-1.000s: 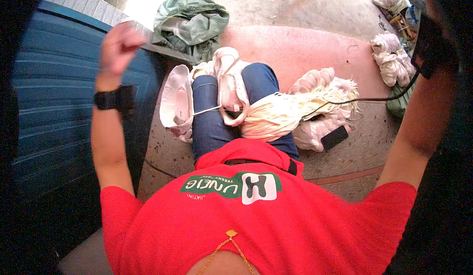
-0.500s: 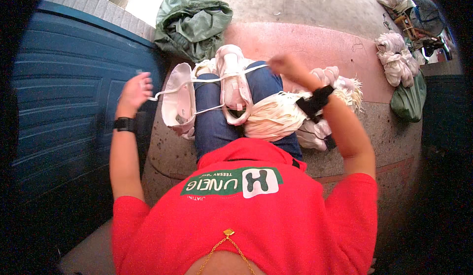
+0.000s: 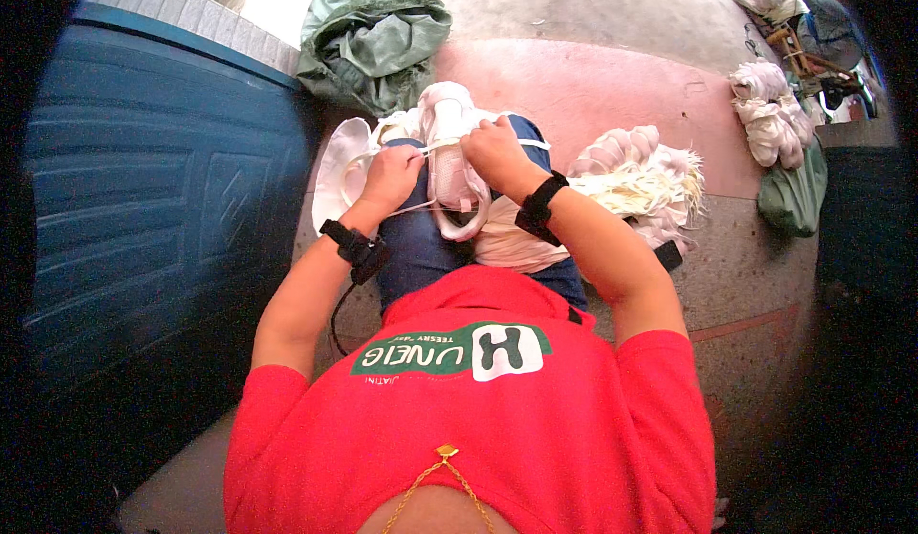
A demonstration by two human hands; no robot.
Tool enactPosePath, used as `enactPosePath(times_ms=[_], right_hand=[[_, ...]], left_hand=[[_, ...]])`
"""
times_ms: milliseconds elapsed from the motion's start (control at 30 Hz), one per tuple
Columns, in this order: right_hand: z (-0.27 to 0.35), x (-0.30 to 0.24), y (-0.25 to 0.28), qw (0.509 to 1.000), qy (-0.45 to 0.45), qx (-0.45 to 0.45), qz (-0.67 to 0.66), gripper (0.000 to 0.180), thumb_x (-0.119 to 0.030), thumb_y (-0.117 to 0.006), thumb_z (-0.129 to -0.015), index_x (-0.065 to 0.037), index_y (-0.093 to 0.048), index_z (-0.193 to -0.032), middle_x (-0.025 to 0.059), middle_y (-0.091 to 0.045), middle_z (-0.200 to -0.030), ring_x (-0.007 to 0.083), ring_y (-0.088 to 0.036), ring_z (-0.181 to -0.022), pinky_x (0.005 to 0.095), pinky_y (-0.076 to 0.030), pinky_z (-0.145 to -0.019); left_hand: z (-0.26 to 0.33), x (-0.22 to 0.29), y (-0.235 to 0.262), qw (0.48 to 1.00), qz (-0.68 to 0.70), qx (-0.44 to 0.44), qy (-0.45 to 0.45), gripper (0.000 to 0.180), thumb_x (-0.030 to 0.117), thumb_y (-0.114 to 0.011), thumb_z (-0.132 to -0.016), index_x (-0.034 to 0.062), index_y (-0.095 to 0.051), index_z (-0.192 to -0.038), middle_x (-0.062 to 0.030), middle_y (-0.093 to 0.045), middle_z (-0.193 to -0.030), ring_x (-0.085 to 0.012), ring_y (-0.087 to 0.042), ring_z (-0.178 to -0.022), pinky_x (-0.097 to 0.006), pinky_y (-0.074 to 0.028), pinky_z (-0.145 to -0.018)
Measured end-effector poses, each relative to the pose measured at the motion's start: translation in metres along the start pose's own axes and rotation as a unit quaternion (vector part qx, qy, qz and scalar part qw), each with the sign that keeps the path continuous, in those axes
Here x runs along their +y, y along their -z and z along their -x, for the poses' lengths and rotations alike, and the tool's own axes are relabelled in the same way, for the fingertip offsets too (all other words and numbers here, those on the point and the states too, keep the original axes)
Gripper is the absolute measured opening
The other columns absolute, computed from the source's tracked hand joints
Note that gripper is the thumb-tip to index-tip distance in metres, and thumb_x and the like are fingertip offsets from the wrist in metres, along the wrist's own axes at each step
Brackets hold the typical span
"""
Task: The recorder is lacing several white athletic shoes using long white laces.
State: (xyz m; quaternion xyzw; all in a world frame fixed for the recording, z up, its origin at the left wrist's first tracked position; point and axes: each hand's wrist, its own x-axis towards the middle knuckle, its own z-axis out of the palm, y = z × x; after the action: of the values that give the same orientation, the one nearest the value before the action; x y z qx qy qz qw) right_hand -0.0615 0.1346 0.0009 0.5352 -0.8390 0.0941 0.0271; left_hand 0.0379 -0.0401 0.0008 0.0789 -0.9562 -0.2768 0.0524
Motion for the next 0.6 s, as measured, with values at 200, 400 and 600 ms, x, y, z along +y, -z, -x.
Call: enactPosePath(times_ms=[200, 400, 600], right_hand=[[-0.007, -0.002, 0.009, 0.997, 0.044, -0.036, 0.051, 0.006, -0.013, -0.053, -0.069, -0.01, -0.057, -0.066, 0.0036, -0.057, -0.064, 0.0208, -0.054, -0.073, 0.0373, -0.039, -0.07], [-0.001, 0.001, -0.001, 0.996, -0.071, 0.059, -0.012, 0.006, -0.016, -0.055, -0.07, -0.011, -0.056, -0.066, 0.0042, -0.055, -0.072, 0.0217, -0.052, -0.079, 0.0369, -0.036, -0.073], [0.002, -0.003, -0.001, 0.997, -0.081, 0.011, -0.011, 0.018, -0.026, -0.057, -0.071, -0.009, -0.059, -0.064, 0.0061, -0.055, -0.076, 0.0228, -0.05, -0.082, 0.0383, -0.035, -0.073]], left_hand=[[-0.007, 0.01, 0.002, 0.992, -0.124, -0.001, -0.011, 0.016, 0.016, -0.051, -0.073, 0.0043, -0.061, -0.067, -0.0121, -0.061, -0.074, -0.0319, -0.051, -0.081, -0.043, -0.042, -0.067], [-0.019, 0.022, 0.013, 0.974, -0.213, -0.031, -0.071, 0.013, 0.014, -0.051, -0.071, 0.0073, -0.062, -0.069, -0.0097, -0.06, -0.074, -0.0282, -0.051, -0.083, -0.041, -0.041, -0.065], [-0.028, 0.017, -0.006, 0.952, -0.267, -0.062, -0.139, 0.017, 0.016, -0.049, -0.071, 0.0087, -0.063, -0.067, -0.007, -0.06, -0.072, -0.024, -0.051, -0.081, -0.039, -0.038, -0.064]])
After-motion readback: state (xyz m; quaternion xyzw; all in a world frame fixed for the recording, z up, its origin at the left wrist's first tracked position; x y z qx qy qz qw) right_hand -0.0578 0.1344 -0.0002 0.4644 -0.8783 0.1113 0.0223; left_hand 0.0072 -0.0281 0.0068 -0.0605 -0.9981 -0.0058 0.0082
